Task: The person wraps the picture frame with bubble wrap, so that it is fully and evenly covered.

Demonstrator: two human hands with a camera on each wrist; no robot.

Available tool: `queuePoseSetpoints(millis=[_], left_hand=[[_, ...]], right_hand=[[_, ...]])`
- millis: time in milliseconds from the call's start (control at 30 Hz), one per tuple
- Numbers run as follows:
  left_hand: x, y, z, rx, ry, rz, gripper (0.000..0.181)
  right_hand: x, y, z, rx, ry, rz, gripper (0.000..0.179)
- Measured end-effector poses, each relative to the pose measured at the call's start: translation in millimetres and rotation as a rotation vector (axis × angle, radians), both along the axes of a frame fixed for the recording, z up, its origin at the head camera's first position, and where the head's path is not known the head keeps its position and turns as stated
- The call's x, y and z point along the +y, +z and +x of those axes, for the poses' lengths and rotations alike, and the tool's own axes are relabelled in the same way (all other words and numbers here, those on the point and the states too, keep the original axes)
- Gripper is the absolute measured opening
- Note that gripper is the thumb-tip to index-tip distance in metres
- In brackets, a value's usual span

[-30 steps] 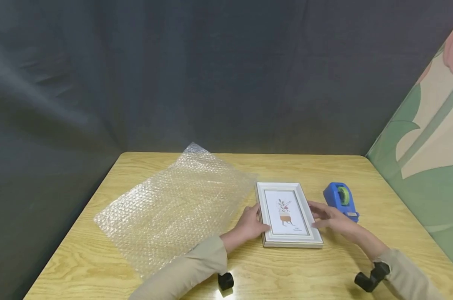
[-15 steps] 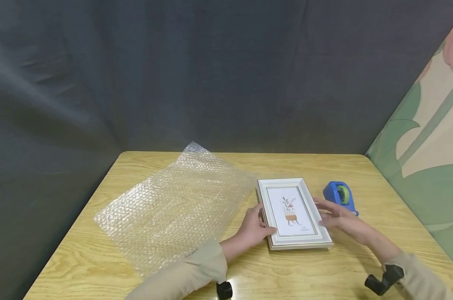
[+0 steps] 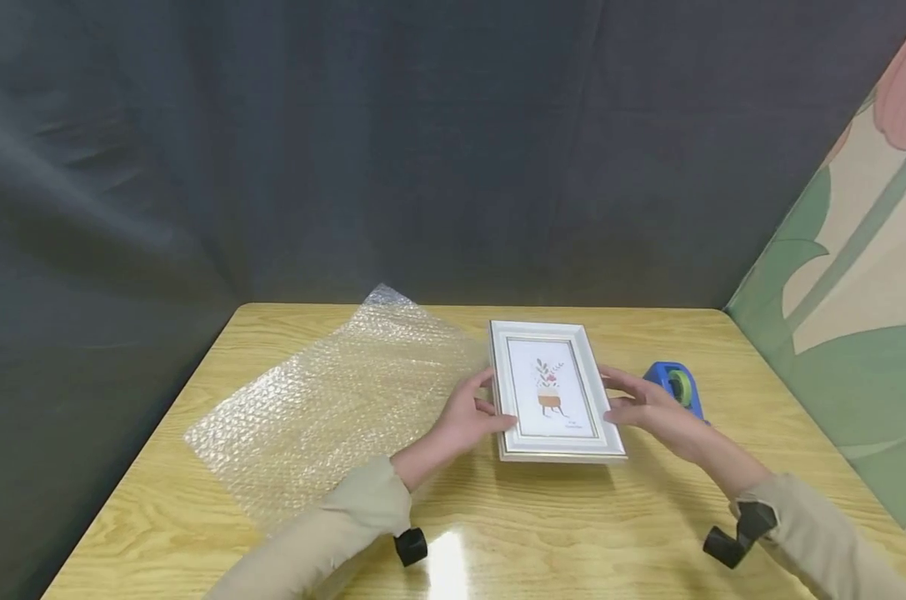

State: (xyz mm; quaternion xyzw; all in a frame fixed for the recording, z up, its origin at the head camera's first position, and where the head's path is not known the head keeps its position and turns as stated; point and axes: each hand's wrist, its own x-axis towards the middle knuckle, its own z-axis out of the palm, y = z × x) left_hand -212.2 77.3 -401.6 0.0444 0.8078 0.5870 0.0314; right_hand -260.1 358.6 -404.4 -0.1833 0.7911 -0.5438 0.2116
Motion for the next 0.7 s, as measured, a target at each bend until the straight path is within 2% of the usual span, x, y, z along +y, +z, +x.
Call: queuePoseSetpoints(millis=[100, 333, 567, 700], left_hand=[[-19.8, 4.3, -2.6, 0.002, 0.001, 0.015, 0.076], [-67.7, 9.2, -8.0, 0.019, 0.064, 0.014, 0.075], [-109.1, 14.3, -4.4, 0.018, 0.111, -0.026, 0.073], [-131.8, 13.4, -0.6, 0.005, 0.126, -0.049, 0.074]], right_hand=[[-19.7, 2.9, -2.7, -0.013, -0.009, -0.029, 0.078], [-71.4, 5.3, -13.3, -0.034, -0.003, -0.099, 0.076], [-116.4, 10.3, -16.1, -0.033, -0.001, -0.182, 0.072], [-137.4, 10.4, -17.0, -0.045, -0.001, -0.222, 0.07]])
